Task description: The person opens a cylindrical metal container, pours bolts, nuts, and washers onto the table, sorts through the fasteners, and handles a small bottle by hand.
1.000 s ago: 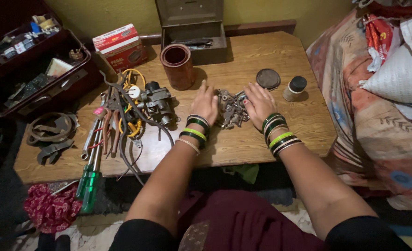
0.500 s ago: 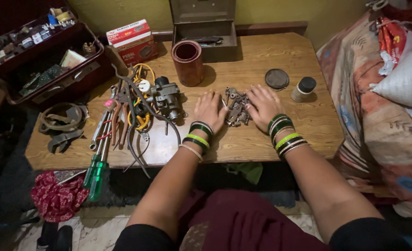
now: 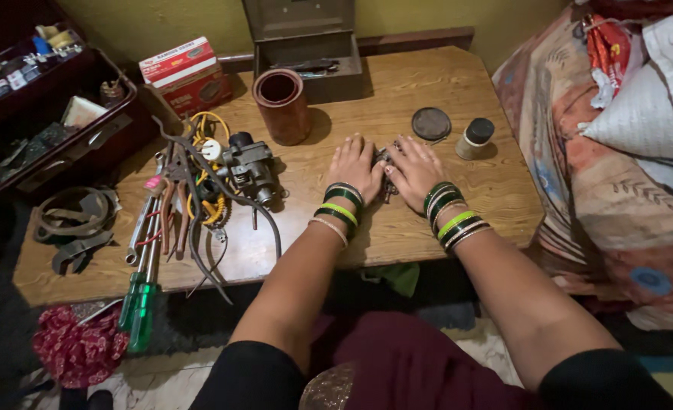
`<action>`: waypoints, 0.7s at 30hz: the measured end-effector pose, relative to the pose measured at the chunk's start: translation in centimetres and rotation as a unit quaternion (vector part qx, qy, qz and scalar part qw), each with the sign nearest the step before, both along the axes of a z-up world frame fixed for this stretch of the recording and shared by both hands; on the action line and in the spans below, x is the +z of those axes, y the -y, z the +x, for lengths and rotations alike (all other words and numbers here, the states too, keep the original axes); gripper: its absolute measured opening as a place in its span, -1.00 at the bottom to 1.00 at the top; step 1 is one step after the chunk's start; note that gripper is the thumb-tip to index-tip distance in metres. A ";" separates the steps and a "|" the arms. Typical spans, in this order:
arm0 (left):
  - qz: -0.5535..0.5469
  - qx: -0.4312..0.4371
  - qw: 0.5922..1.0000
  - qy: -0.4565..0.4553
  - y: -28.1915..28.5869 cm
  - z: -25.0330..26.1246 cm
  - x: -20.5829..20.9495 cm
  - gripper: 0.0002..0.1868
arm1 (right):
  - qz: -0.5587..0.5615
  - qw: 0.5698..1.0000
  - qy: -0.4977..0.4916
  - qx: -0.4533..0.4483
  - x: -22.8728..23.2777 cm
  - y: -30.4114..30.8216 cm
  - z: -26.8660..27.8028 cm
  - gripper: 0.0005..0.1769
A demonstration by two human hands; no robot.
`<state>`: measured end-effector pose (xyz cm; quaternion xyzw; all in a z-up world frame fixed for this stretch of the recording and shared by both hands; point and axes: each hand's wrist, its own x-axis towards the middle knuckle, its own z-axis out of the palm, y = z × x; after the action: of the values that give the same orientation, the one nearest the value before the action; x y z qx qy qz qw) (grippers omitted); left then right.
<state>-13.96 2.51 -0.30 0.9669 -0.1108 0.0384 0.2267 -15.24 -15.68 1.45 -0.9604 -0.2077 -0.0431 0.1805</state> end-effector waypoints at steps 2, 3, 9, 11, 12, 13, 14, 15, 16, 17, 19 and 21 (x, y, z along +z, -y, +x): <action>0.007 -0.007 1.000 0.009 0.8 0.2 -0.5 -0.32 | -0.003 1.000 -0.005 -0.006 0.0 0.3 -0.1 -0.37; 0.006 -0.009 1.000 0.008 1.1 0.3 -0.6 -0.32 | -0.006 1.000 -0.010 -0.008 -0.2 0.4 -0.2 -0.38; 0.001 -0.030 1.000 -0.004 3.2 0.1 -0.6 -0.34 | -0.002 1.000 0.005 -0.026 -0.6 1.9 -1.1 -0.37; 0.003 -0.034 0.999 -0.006 4.0 0.0 -0.4 -0.31 | -0.003 1.000 -0.002 -0.031 -0.4 2.4 -1.3 -0.38; 0.003 -0.035 0.999 -0.005 4.2 -0.1 -0.3 -0.31 | -0.004 0.999 -0.008 -0.036 -0.3 2.7 -1.5 -0.39; 0.007 -0.043 0.999 -0.010 4.5 -0.3 -0.1 -0.32 | -0.005 0.999 -0.008 -0.037 -0.2 2.9 -1.7 -0.39; 0.012 -0.050 0.999 -0.016 4.8 -0.5 0.0 -0.33 | -0.001 0.999 -0.005 -0.041 -0.2 3.1 -1.9 -0.39; 0.011 -0.051 0.999 -0.015 5.0 -0.7 0.1 -0.33 | 0.003 0.999 -0.002 -0.045 -0.2 3.3 -2.0 -0.39; 0.014 -0.052 0.998 -0.017 5.2 -0.9 0.2 -0.33 | 0.002 0.999 -0.002 -0.046 -0.1 3.5 -2.1 -0.39; 0.018 -0.053 0.998 -0.018 5.3 -1.0 0.2 -0.34 | -0.003 0.999 -0.007 -0.049 -0.1 3.6 -2.1 -0.38; -0.008 -0.058 0.998 -0.006 5.2 -0.6 0.1 -0.35 | -0.007 0.999 -0.013 -0.051 0.0 3.6 -2.2 -0.38; -0.034 -0.061 0.998 0.006 4.9 -0.4 -0.5 -0.36 | -0.004 0.998 -0.020 -0.052 0.0 3.6 -2.0 -0.38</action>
<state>-14.32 -2.39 -0.81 0.9499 -0.1696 0.0340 0.2602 -17.29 -19.27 1.49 -0.9713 -0.1541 -0.0324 0.1780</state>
